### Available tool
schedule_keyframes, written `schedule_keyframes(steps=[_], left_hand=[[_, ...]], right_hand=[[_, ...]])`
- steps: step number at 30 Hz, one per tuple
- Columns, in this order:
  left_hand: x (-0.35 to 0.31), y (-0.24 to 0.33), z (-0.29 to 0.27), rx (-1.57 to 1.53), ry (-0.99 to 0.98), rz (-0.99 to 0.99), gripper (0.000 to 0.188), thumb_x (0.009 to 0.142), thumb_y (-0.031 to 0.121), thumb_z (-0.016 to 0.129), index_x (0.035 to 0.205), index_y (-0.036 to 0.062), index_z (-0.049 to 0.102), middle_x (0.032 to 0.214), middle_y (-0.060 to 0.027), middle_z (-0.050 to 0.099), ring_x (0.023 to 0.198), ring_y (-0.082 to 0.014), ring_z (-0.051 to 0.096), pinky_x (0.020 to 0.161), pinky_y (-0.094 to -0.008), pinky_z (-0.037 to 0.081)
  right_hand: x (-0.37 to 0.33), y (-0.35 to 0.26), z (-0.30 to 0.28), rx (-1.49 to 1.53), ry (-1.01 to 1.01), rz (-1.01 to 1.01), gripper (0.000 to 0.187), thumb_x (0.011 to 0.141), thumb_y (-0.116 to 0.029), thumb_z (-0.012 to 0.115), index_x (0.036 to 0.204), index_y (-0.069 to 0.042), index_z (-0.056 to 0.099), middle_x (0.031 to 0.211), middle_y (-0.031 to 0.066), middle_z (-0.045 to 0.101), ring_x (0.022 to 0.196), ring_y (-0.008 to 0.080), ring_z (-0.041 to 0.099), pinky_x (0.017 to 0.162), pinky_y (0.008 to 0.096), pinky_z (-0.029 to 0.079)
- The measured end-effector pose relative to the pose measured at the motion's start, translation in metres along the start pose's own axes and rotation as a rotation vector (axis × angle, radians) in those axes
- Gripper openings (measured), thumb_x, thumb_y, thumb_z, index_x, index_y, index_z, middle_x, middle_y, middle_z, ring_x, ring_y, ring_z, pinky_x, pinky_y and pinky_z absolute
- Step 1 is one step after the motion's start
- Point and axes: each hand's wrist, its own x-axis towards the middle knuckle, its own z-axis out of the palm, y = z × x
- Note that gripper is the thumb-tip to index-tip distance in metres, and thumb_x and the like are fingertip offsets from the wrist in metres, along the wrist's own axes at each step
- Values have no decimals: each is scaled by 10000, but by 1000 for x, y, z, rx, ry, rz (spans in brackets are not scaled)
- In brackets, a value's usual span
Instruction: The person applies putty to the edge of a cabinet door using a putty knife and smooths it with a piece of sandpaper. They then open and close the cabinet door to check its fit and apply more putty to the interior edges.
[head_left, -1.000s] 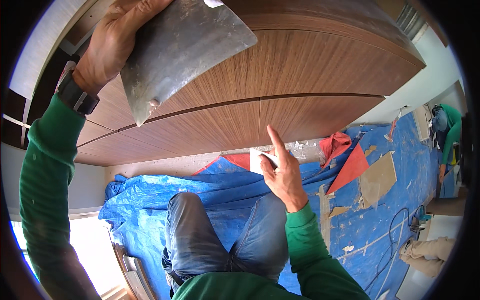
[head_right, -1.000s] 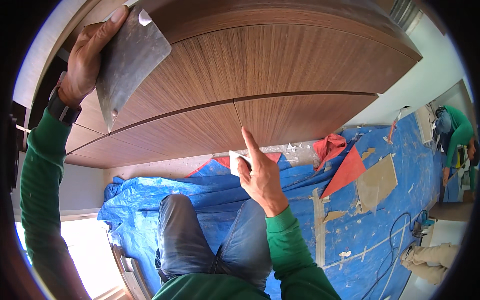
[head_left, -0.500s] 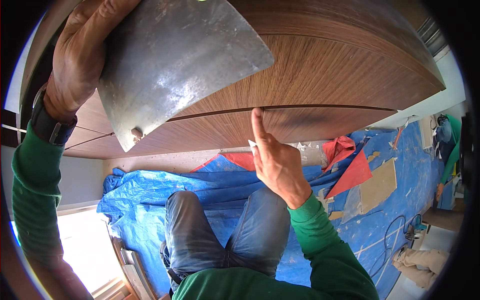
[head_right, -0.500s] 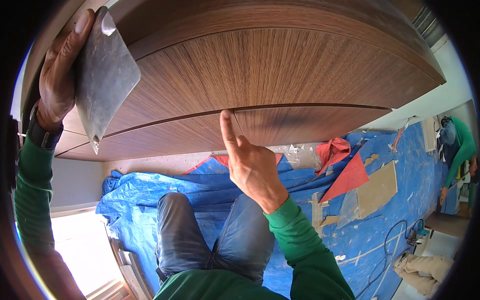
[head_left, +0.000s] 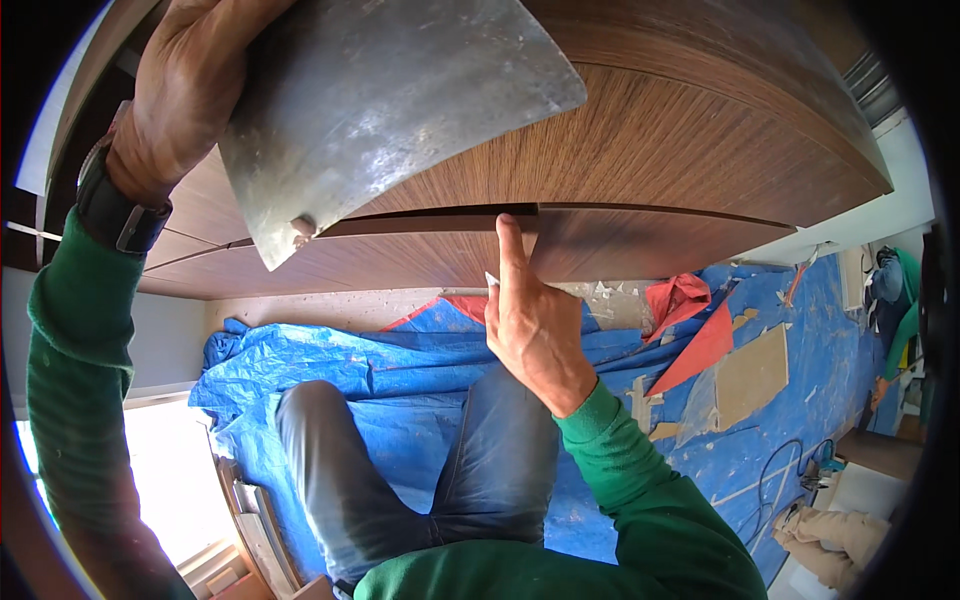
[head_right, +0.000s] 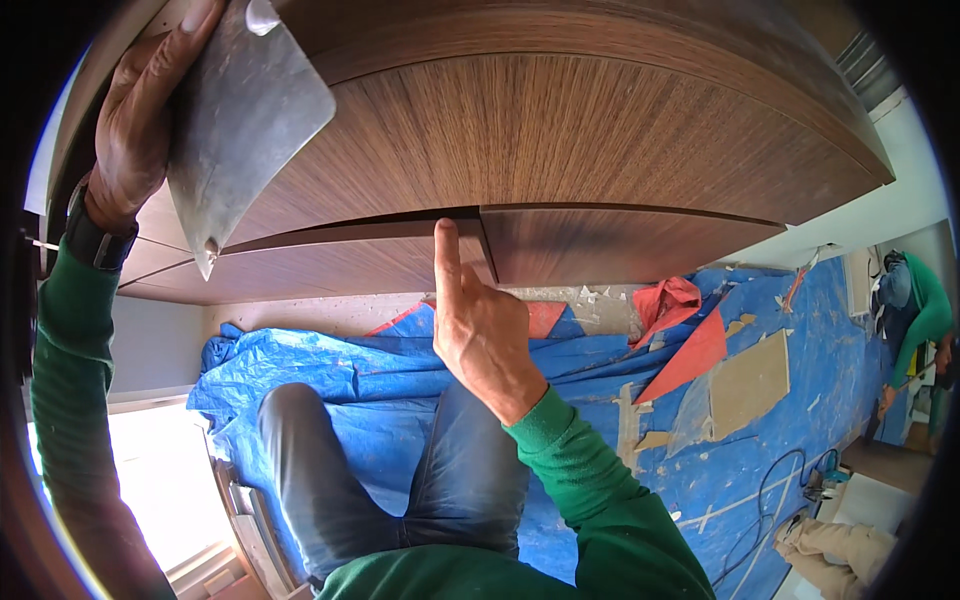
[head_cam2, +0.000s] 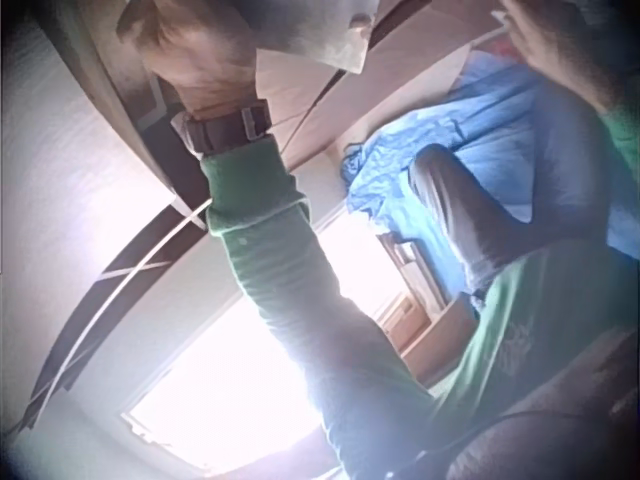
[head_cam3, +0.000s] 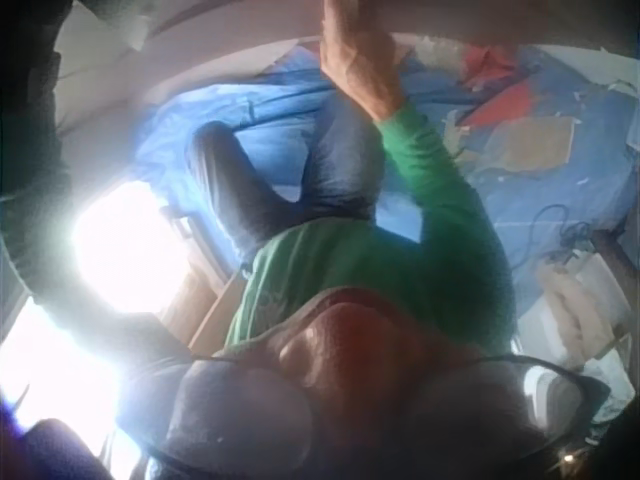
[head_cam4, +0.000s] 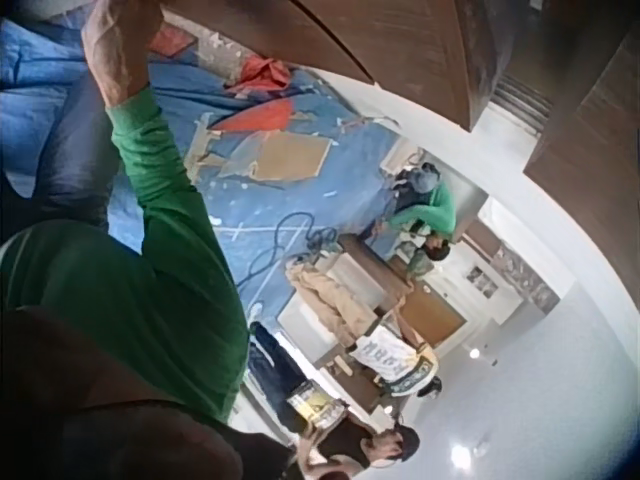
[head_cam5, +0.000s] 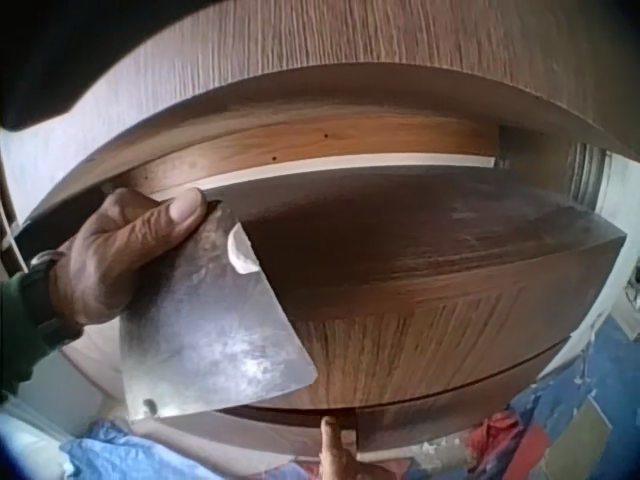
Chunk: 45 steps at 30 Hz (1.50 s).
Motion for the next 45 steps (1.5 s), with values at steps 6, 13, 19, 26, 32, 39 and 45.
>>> schedule_keyframes(steps=[6,13,19,26,32,39,45], left_hand=[[1,5,5,-89,-31,38,487,1085,396,542,872,11,752,708,-20,675,567,-55,570,574,-251,467],[-4,4,4,-385,-59,27,425,1041,415,625,1063,10,749,903,-38,726,716,-95,653,665,-255,524],[-7,1,1,-292,-77,41,513,1036,490,598,1070,4,760,918,-71,739,755,-115,664,721,-277,524],[-6,-3,-4,-226,-148,176,580,1043,512,570,1079,-35,760,944,-86,745,789,-137,671,766,-308,528],[3,-27,-8,-398,-110,226,620,1043,530,555,1043,-55,763,902,-115,745,797,-142,657,781,-337,517],[-37,-20,-57,-395,-139,309,619,1056,515,546,1050,-70,749,864,-91,731,774,-112,633,724,-304,507],[-186,-25,-1,-762,117,-240,538,1072,447,546,1120,-52,741,952,-114,760,812,-160,689,751,-300,532]], right_hand=[[-45,-32,7,17,110,14,862,844,0,643,1604,29,239,737,44,576,500,172,583,421,327,445],[-99,-95,-20,79,-135,180,842,854,15,663,1575,87,233,1096,231,714,685,278,712,576,359,560],[-139,-147,-13,60,-116,212,876,842,9,672,1573,113,202,1200,274,675,713,297,721,599,382,558],[-150,-168,-26,141,-68,246,845,826,12,692,1562,55,277,1092,250,685,735,358,703,659,428,552],[-148,-168,-77,452,-60,459,541,877,-32,730,1393,-55,569,749,86,622,627,209,643,589,373,506],[-194,-154,-111,770,277,710,369,912,-71,758,1265,-27,659,921,48,681,749,126,678,574,265,548],[-226,-136,-115,764,403,759,343,860,-44,813,1168,-8,665,972,76,718,760,127,674,614,265,555]])
